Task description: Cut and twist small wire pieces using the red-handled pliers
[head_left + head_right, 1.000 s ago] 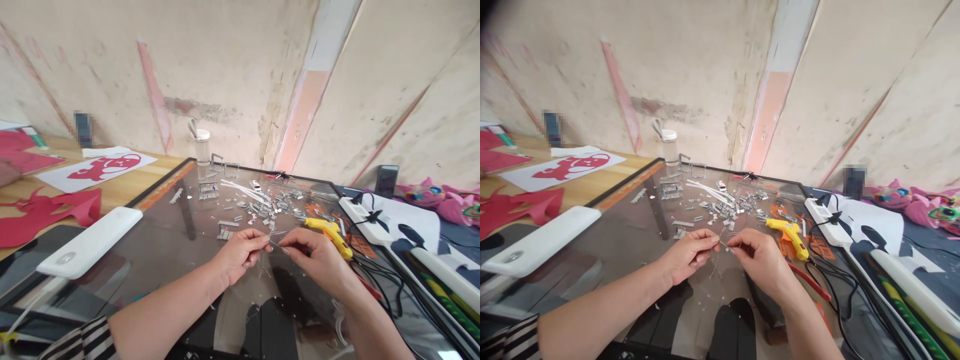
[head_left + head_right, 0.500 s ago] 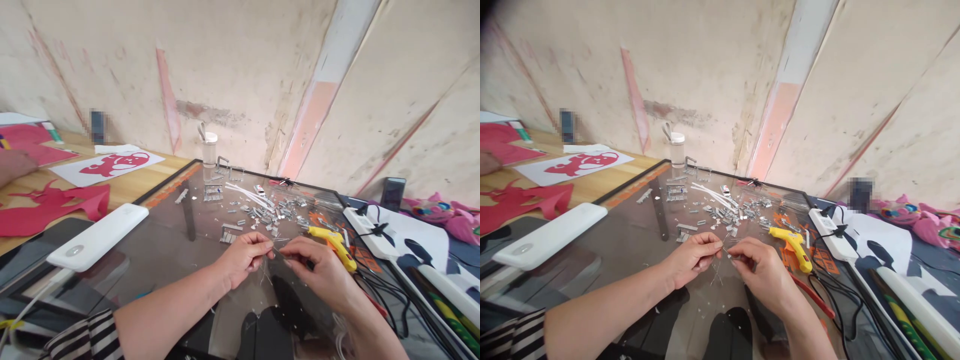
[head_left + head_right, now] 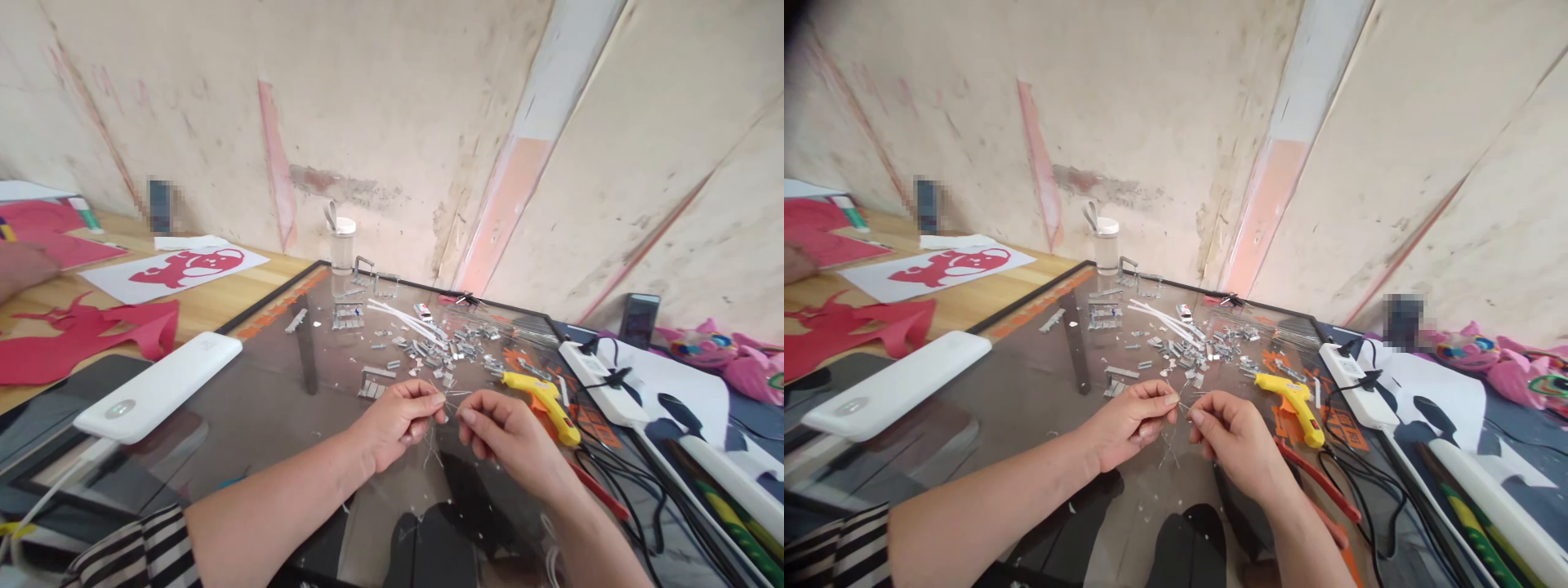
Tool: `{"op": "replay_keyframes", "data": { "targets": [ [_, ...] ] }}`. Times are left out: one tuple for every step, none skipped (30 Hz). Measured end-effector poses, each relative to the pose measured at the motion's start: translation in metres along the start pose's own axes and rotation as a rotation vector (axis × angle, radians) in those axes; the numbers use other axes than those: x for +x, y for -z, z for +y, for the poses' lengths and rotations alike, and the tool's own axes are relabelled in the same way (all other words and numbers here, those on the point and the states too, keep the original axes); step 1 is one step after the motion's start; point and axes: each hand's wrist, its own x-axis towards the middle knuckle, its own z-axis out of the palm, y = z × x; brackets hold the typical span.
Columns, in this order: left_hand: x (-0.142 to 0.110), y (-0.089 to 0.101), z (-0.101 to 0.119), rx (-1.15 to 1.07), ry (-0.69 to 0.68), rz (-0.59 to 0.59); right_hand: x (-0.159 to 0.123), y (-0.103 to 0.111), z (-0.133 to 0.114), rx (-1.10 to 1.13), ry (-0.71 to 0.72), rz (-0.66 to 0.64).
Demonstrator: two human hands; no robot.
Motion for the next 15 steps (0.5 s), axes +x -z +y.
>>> {"op": "replay_keyframes", "data": {
  "targets": [
    [0.0, 0.0, 0.0, -0.005, -0.002, 0.003, 0.001, -0.001, 0.0, 0.043, -0.027, -0.019],
    [0.0, 0.001, 0.0, -0.009, -0.003, 0.009, 0.001, -0.003, 0.001, 0.058, -0.039, -0.022],
    [0.0, 0.001, 0.0, -0.014, -0.003, 0.017, 0.002, -0.005, 0.001, 0.045, -0.029, -0.003],
    [0.0, 0.001, 0.0, -0.018, -0.004, 0.028, 0.002, -0.007, 0.002, 0.008, 0.002, 0.036],
    [0.0, 0.002, 0.0, -0.022, -0.006, 0.039, 0.002, -0.009, 0.003, -0.048, 0.053, 0.092],
    [0.001, 0.002, 0.0, -0.029, -0.007, 0.047, 0.003, -0.011, 0.004, -0.119, 0.122, 0.158],
    [0.001, 0.003, -0.001, -0.038, -0.009, 0.051, 0.003, -0.012, 0.005, -0.198, 0.208, 0.217],
    [0.001, 0.003, -0.001, -0.047, -0.012, 0.051, 0.004, -0.013, 0.007, -0.276, 0.299, 0.257],
    [0.002, 0.003, -0.001, -0.056, -0.013, 0.049, 0.004, -0.014, 0.008, -0.35, 0.387, 0.275],
    [0.002, 0.004, -0.002, -0.063, -0.013, 0.047, 0.004, -0.013, 0.009, -0.416, 0.47, 0.279],
    [0.002, 0.004, -0.002, -0.068, -0.01, 0.042, 0.005, -0.013, 0.01, -0.475, 0.539, 0.278],
    [0.002, 0.004, -0.002, -0.072, -0.004, 0.039, 0.005, -0.012, 0.011, -0.528, 0.591, 0.277],
    [0.002, 0.004, -0.002, -0.076, 0.005, 0.036, 0.005, -0.01, 0.011, -0.58, 0.629, 0.283],
    [0.002, 0.005, -0.002, -0.081, 0.018, 0.032, 0.004, -0.008, 0.011, -0.635, 0.654, 0.292],
    [0.003, 0.005, -0.002, -0.088, 0.034, 0.028, 0.004, -0.007, 0.011, -0.693, 0.671, 0.299]
  ]
}}
